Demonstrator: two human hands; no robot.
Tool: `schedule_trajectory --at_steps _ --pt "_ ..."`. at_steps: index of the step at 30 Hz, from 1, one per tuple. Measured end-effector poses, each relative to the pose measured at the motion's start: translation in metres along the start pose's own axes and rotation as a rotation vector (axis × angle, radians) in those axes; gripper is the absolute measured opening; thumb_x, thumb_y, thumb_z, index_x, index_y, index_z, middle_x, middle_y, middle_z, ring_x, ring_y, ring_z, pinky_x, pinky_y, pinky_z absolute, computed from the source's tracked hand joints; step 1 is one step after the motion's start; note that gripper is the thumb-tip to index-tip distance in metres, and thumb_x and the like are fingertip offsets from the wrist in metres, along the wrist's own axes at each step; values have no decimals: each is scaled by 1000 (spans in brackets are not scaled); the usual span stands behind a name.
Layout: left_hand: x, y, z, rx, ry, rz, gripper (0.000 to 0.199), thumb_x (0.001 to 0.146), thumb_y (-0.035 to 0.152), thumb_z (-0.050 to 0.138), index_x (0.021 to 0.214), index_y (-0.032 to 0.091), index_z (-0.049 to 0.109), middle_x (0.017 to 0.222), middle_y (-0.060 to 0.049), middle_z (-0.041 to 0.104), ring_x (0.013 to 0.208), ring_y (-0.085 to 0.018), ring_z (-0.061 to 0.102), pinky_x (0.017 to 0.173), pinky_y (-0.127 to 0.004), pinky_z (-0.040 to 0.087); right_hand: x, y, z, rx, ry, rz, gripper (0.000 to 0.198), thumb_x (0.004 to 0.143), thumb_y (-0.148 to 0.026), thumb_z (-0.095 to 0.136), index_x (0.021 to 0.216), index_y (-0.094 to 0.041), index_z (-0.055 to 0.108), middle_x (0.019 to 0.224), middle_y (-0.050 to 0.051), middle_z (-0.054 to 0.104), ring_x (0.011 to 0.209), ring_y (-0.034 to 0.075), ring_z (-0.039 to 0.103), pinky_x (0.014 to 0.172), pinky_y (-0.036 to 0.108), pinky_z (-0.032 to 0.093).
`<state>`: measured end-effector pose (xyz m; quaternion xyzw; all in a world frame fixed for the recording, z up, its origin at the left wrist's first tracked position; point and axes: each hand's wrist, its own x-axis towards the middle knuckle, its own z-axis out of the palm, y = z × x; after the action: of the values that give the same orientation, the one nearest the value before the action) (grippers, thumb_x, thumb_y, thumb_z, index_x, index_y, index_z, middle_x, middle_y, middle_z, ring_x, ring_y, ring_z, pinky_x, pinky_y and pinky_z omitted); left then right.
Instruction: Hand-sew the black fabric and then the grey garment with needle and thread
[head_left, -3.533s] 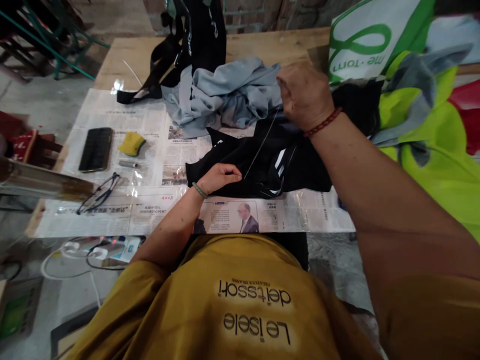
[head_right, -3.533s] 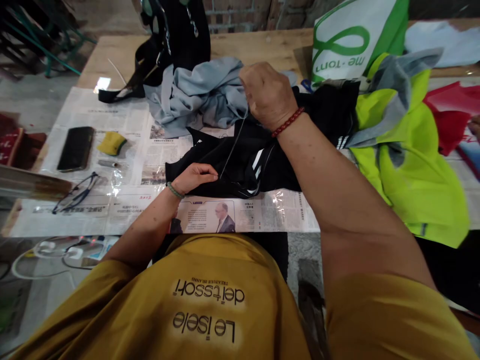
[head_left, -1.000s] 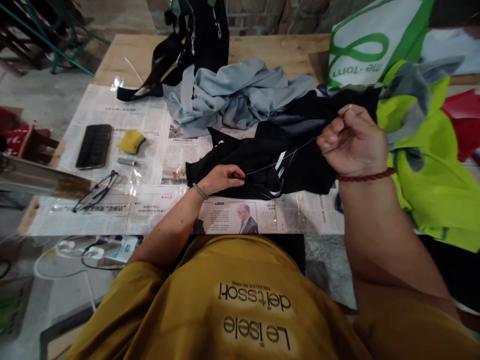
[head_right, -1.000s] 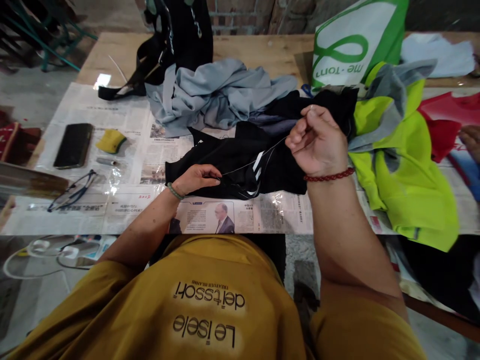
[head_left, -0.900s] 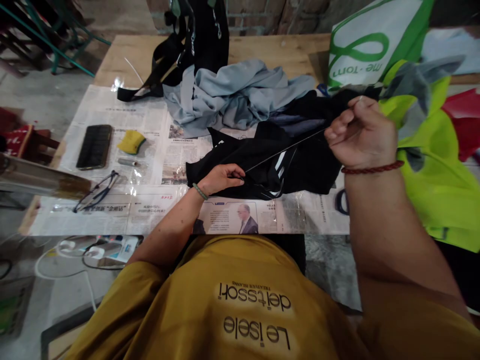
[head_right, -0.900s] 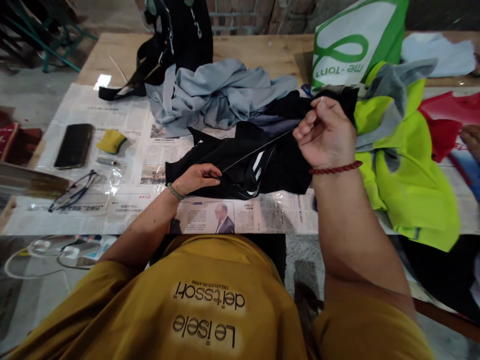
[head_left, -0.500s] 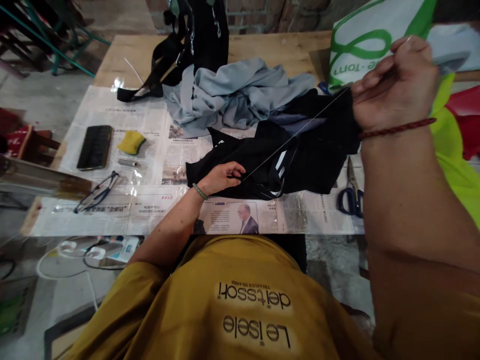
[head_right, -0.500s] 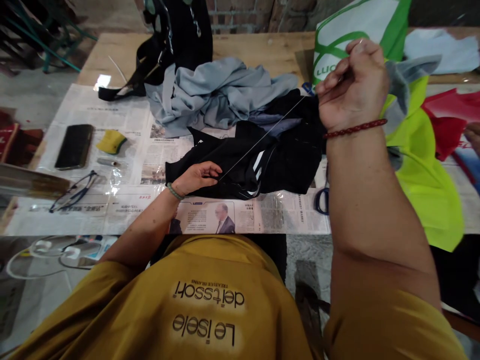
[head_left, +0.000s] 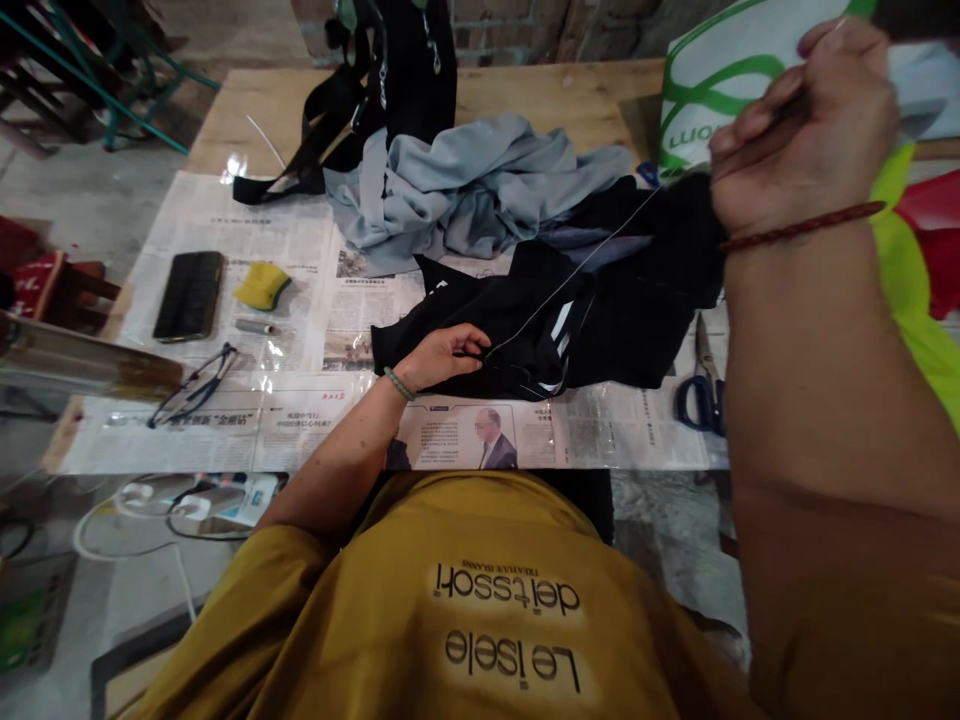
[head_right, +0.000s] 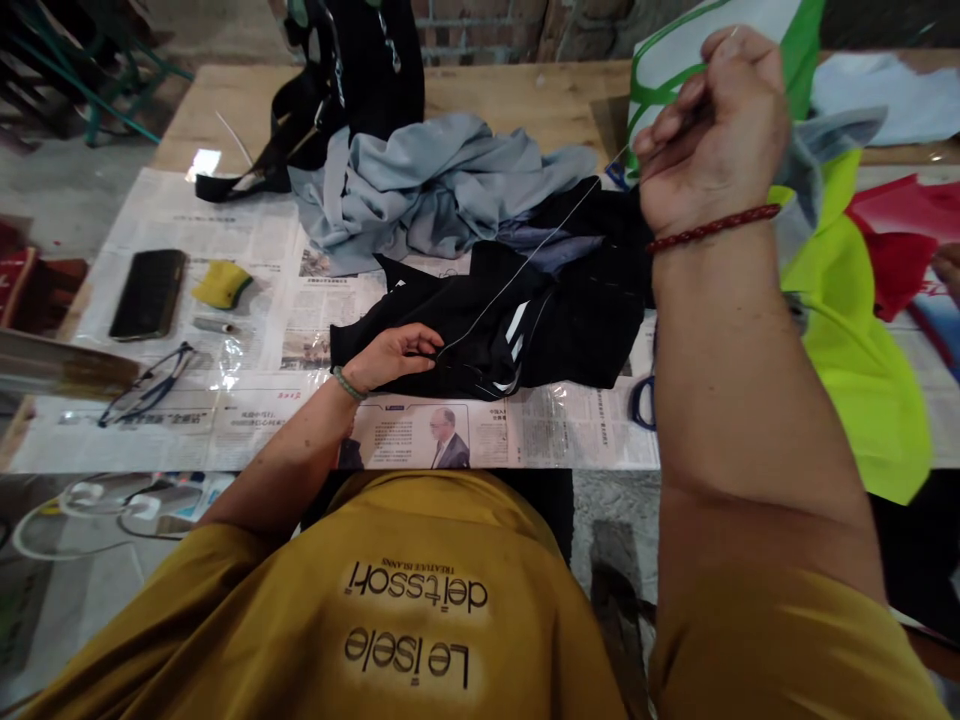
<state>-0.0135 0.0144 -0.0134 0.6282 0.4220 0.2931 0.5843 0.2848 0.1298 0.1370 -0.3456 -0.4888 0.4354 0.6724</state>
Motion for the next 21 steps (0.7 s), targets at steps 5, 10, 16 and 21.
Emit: schedule_trajectory --at_steps 5,10,16,21 --pt "-2 4 -1 -51 17 -3 28 67 10 66 95 13 61 77 2 58 73 -7 56 78 -24 47 -82 41 43 -50 -98 217 7 87 -19 51 81 -20 53 49 -11 49 38 6 47 39 20 33" --pt "-4 4 -6 -11 41 20 29 69 13 66 98 13 61 79 1 61 74 -8 59 76 -24 49 -173 105 64 -78 47 434 16 80 -34 62 81 -19 56 53 -9 48 39 4 44 37 17 36" --pt "-11 17 -3 412 76 84 32 72 16 65 104 17 63 87 -2 66 81 -13 63 78 -25 50 -156 130 32 -311 29 345 20 77 -38 57 82 -19 59 54 -7 49 40 5 42 38 18 32" --pt "-20 39 -5 790 71 29 28 76 21 63 104 20 67 96 -3 70 86 -17 65 81 -27 50 -133 129 7 -527 -9 240 23 78 -37 52 83 -18 62 56 -5 51 45 7 45 45 19 35"
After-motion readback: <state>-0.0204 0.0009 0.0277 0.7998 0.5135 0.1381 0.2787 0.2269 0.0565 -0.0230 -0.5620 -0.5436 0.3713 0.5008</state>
